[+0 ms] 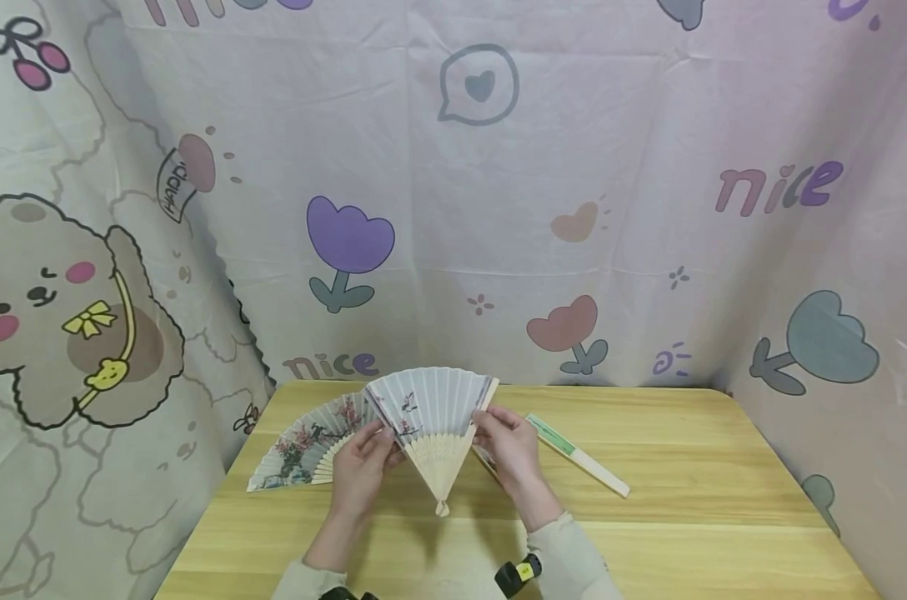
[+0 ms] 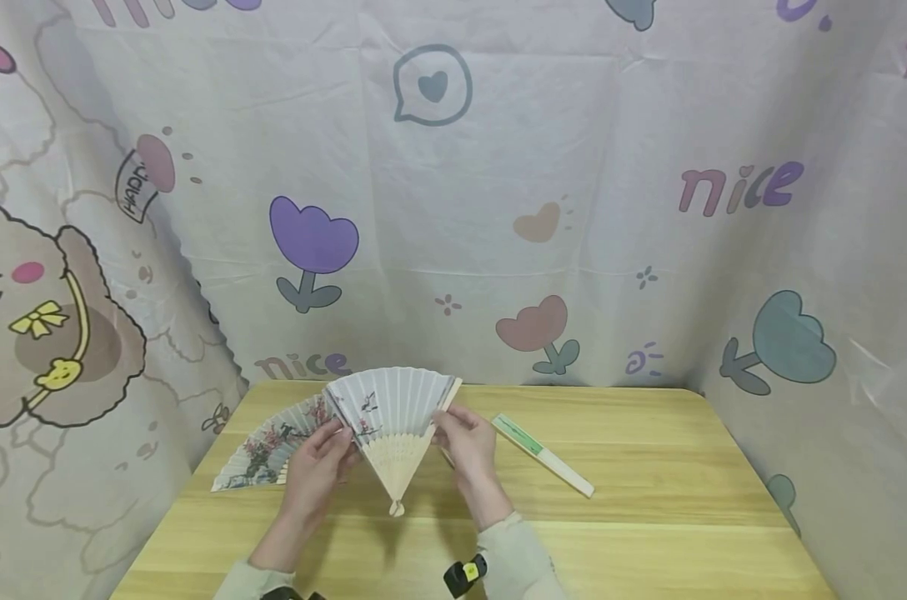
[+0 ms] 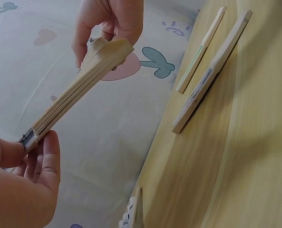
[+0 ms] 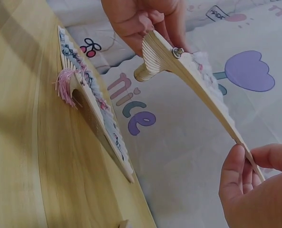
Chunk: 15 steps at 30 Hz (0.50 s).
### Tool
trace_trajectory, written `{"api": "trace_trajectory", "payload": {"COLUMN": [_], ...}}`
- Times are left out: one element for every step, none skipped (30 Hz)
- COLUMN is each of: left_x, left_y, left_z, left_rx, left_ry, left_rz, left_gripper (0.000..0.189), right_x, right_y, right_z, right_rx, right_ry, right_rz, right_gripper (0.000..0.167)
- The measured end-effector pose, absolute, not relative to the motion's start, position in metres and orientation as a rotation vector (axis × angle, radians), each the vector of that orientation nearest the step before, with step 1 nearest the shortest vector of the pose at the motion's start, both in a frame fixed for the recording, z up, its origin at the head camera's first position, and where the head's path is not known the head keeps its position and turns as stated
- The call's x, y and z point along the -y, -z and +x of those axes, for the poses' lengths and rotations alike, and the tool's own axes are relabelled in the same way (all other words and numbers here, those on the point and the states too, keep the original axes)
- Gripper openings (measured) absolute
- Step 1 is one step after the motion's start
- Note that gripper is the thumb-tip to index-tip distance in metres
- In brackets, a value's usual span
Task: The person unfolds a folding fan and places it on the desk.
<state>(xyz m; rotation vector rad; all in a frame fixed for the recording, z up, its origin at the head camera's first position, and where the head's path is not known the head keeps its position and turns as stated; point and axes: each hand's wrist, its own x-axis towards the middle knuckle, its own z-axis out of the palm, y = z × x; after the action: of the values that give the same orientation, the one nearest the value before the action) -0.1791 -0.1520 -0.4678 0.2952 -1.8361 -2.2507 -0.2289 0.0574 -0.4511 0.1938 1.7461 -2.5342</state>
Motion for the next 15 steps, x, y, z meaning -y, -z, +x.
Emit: {"api": "trace_trajectory", "payload": {"left_x": [0.1521, 0.1519, 0.1519, 0.1516, 0.1516, 0.1515, 0.1515, 0.1513, 0.1513, 0.1514, 0.1515, 0.1516, 0.1517, 0.1519, 0.1520], "left_y": [0.4679, 0.4679, 0.4678, 0.4677, 0.4678, 0.4678, 0.4677, 0.4675, 0.4673, 0.4670, 0.4666, 0.4661, 0.4659, 0.4656, 0.4654], "left_z": [-0.1793, -0.1795, -0.1795, -0.1795, -0.1796, -0.1798, -0.1800, -0.1800, -0.1799, -0.1798, -0.1797, -0.1794, -0.1791, -0.1789, -0.1787], "left_rx": [1.832, 1.823, 1.816, 1.808, 1.798, 1.789, 1.782, 1.772, 1.768, 1.760, 1.752, 1.743, 1.734, 1.725, 1.718], "left_ry": [2.249, 2.250, 2.248, 2.251, 2.252, 2.255, 2.256, 2.260, 2.259, 2.260, 2.262, 2.265, 2.267, 2.269, 2.269], "left_rz": [0.297, 0.305, 0.310, 0.320, 0.322, 0.327, 0.331, 0.340, 0.343, 0.345, 0.344, 0.346, 0.344, 0.346, 0.345], "left_gripper": [0.045, 0.045, 0.046, 0.045, 0.045, 0.044, 0.044, 0.043, 0.043, 0.043, 0.042, 0.042, 0.041, 0.041, 0.040], "right_x": [-0.0580, -0.0586, -0.0591, -0.0596, -0.0601, -0.0604, -0.0608, -0.0612, -0.0617, -0.0621, -0.0626, -0.0629, -0.0633, -0.0636, -0.0638], "right_y": [0.4512, 0.4516, 0.4519, 0.4520, 0.4521, 0.4523, 0.4528, 0.4530, 0.4532, 0.4536, 0.4540, 0.4543, 0.4546, 0.4548, 0.4547], "right_z": [-0.2293, -0.2298, -0.2300, -0.2305, -0.2308, -0.2310, -0.2313, -0.2316, -0.2320, -0.2326, -0.2332, -0.2339, -0.2347, -0.2353, -0.2358], "right_rx": [-1.744, -1.748, -1.748, -1.745, -1.742, -1.737, -1.732, -1.730, -1.723, -1.719, -1.718, -1.715, -1.715, -1.717, -1.717], "right_ry": [2.537, 2.538, 2.543, 2.549, 2.554, 2.562, 2.569, 2.575, 2.582, 2.589, 2.593, 2.600, 2.606, 2.612, 2.617], "right_rz": [0.195, 0.196, 0.190, 0.190, 0.189, 0.187, 0.182, 0.183, 0.186, 0.195, 0.201, 0.210, 0.220, 0.227, 0.234], "right_gripper": [0.043, 0.042, 0.042, 0.042, 0.042, 0.042, 0.041, 0.041, 0.040, 0.040, 0.039, 0.039, 0.038, 0.038, 0.037]}}
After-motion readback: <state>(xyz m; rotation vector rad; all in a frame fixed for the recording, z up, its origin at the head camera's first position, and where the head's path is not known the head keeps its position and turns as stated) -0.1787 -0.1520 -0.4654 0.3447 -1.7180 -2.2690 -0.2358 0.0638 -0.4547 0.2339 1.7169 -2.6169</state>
